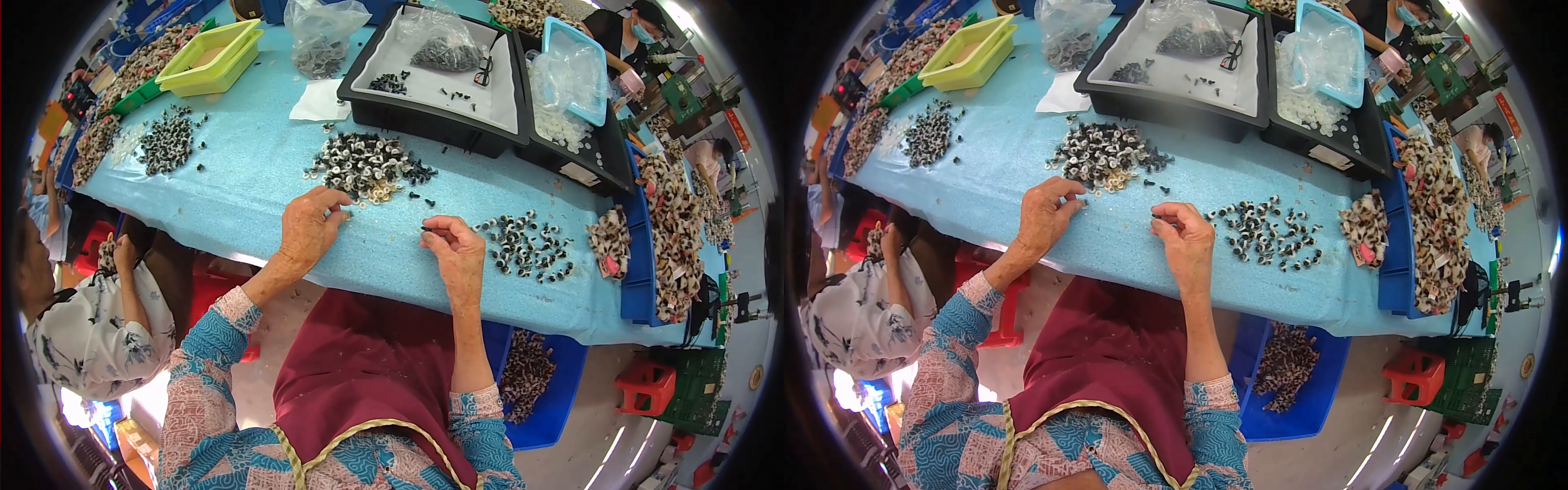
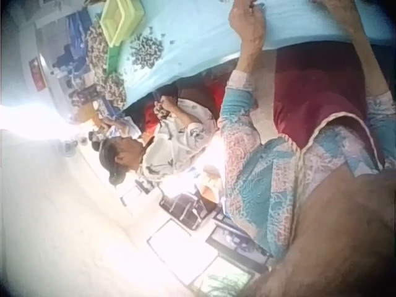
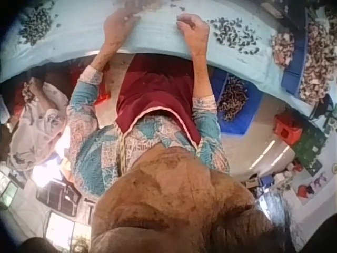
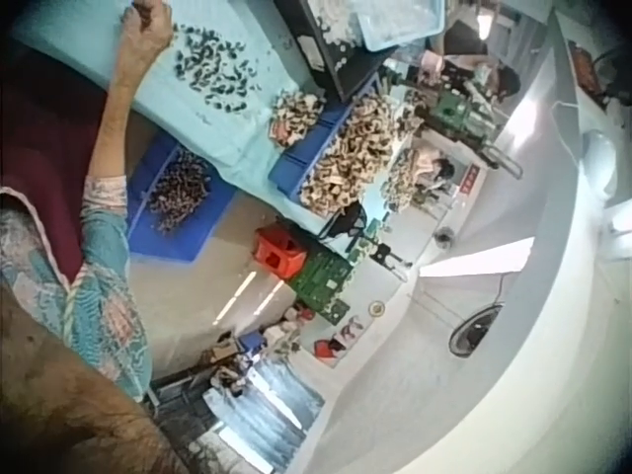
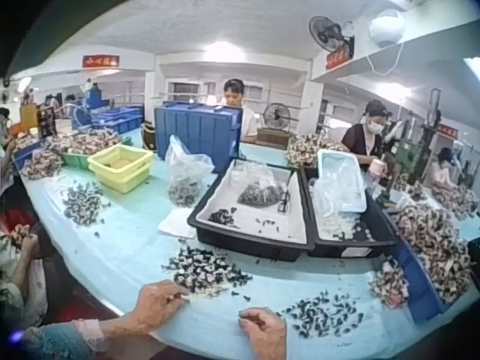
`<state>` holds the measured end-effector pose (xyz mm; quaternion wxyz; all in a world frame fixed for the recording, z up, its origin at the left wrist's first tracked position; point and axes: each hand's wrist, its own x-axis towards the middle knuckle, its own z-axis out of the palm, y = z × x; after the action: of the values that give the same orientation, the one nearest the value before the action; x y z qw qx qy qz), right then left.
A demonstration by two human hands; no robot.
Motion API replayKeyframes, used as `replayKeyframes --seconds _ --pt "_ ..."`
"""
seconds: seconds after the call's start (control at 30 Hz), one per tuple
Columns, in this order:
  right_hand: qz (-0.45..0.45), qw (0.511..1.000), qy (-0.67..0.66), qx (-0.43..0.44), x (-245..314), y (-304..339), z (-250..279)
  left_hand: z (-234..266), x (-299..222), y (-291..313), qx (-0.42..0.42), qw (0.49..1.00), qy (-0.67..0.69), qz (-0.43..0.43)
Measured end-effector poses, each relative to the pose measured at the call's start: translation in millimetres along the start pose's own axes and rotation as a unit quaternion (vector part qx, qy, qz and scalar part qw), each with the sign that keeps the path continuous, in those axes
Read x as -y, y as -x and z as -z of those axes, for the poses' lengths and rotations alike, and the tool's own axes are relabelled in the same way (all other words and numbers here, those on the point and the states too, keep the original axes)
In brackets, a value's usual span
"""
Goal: The person assembles small plastic parts and rubber components by hand, taking them from plastic bins and sorting trays.
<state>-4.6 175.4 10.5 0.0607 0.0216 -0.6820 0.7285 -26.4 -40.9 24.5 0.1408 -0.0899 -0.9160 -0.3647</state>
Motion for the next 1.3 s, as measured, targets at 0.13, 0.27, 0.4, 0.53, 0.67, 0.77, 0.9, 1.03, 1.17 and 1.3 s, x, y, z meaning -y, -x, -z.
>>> replayKeyframes --seconds 0.13,0.27,0.4,0.53,0.67,0.77,0.9,1.03,1.17,1.3 --pt "-0.024 0.999 -0.015 -0.023 -2.2 -3.0 1.0 -1.6 -8.2 -14.3 -0.023 0.998 -0.006 -0.066" --pt "0.003 0.997 0.066 -0.046 -14.3 2.2 31.1 -41.6 -27.3 -24.0 0.0 0.99 -0.071 -0.125" --pt "0.018 0.999 0.035 0.009 -29.5 -5.6 -10.9 -14.8 0.1 -13.6 -0.022 0.99 -0.089 -0.11" --pt "-0.003 1.0 0.031 0.004 -4.7 3.1 3.5 -32.0 -13.2 -5.4 -0.035 0.984 -0.127 -0.119" --pt "0.001 1.0 0.007 0.019 -10.4 3.4 15.7 -36.3 -33.6 -13.9 -0.076 0.982 -0.08 -0.154" --pt "0.018 0.994 -0.099 0.046 -12.6 -3.6 10.4 -41.2 -40.1 -21.4 -0.038 0.984 0.121 -0.124" --pt "-0.009 0.993 -0.109 0.042 -14.4 -4.1 9.6 -59.0 -50.1 -12.8 0.09 0.969 0.226 0.038" --pt "-0.029 0.996 -0.071 0.038 -12.3 -5.8 10.2 -63.0 -49.0 -11.1 0.143 0.874 0.429 0.178" --pt "-0.043 0.996 -0.063 0.054 -13.2 -3.3 12.0 -67.1 -48.0 -13.5 0.147 0.839 0.485 0.199" --pt "-0.041 0.996 -0.053 0.052 -10.4 -3.2 9.5 -69.0 -45.7 -13.2 0.127 0.843 0.483 0.199"
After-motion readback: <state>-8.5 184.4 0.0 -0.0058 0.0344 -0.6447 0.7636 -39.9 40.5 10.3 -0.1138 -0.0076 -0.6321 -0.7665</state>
